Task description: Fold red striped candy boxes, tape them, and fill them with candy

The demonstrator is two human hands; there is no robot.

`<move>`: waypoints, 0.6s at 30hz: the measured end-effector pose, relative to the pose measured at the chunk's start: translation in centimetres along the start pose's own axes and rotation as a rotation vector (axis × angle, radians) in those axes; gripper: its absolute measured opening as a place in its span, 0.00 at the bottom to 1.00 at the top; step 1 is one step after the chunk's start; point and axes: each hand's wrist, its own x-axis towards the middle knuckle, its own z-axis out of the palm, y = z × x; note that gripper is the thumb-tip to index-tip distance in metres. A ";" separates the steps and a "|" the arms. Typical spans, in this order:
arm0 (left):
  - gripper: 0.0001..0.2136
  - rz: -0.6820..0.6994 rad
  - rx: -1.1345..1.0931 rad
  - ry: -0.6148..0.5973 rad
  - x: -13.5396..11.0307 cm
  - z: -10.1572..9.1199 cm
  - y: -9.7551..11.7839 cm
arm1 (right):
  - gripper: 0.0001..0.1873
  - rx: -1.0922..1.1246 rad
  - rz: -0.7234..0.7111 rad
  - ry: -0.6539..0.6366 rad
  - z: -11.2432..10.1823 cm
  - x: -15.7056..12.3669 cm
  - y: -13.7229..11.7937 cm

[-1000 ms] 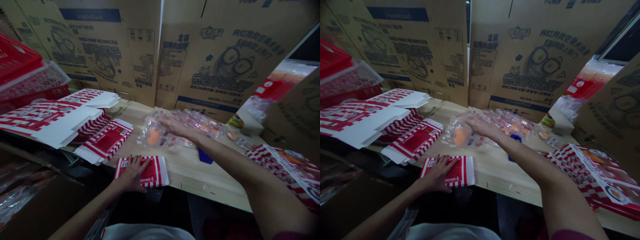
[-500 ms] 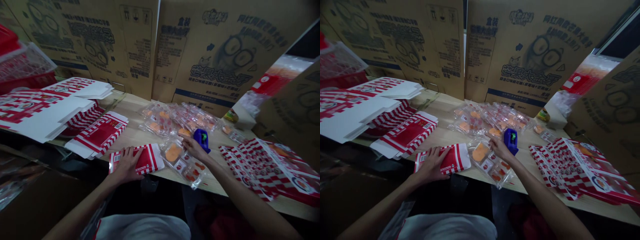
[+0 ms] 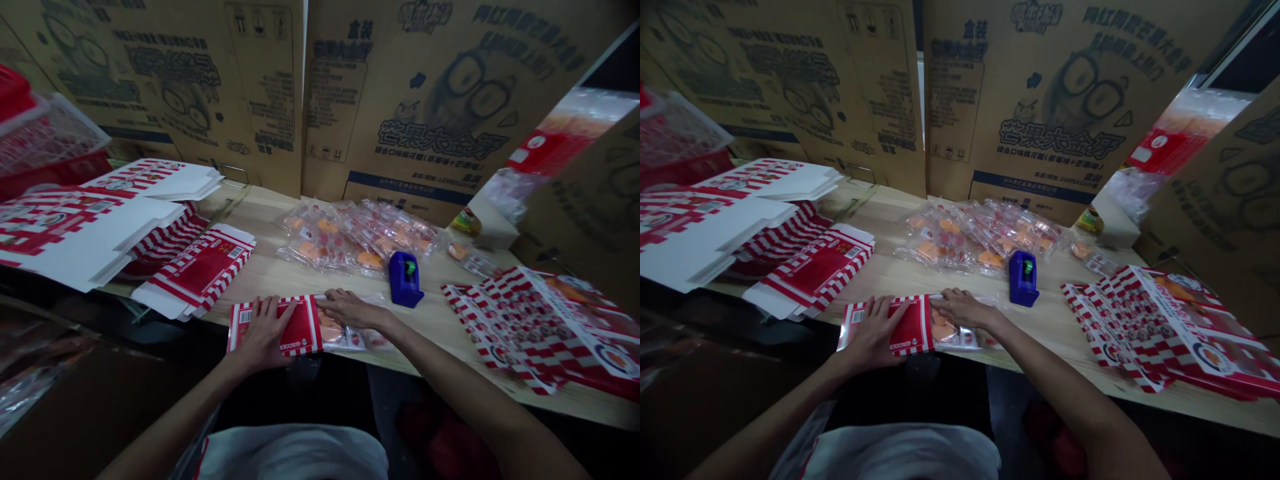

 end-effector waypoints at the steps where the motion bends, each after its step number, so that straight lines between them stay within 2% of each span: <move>1: 0.52 -0.002 -0.002 -0.021 0.2 -0.1 0.0 | 0.14 -0.008 -0.012 0.035 0.6 0.5 0.0; 5: 0.56 -0.003 -0.031 -0.103 0.7 -0.5 0.0 | 0.17 0.022 0.027 0.187 2.2 0.4 0.3; 7: 0.57 0.001 -0.046 -0.126 0.8 -0.5 -0.2 | 0.19 0.043 0.163 0.355 2.0 -1.3 1.1; 10: 0.57 0.005 -0.071 -0.139 0.7 -0.4 -0.4 | 0.19 0.104 0.461 0.611 1.1 -5.4 2.3; 12: 0.57 0.004 -0.085 -0.136 0.8 -0.3 -0.4 | 0.22 0.188 0.602 0.640 0.7 -7.9 2.8; 14: 0.57 0.001 -0.083 -0.135 0.9 -0.1 -0.4 | 0.24 0.285 0.668 0.640 1.0 -9.1 2.5; 16: 0.57 0.002 -0.075 -0.133 1.1 0.0 -0.1 | 0.25 0.380 0.679 0.685 2.0 -8.8 1.5; 18: 0.57 0.009 -0.078 -0.120 1.3 0.2 0.2 | 0.25 0.506 0.643 0.702 3.4 -7.1 -0.4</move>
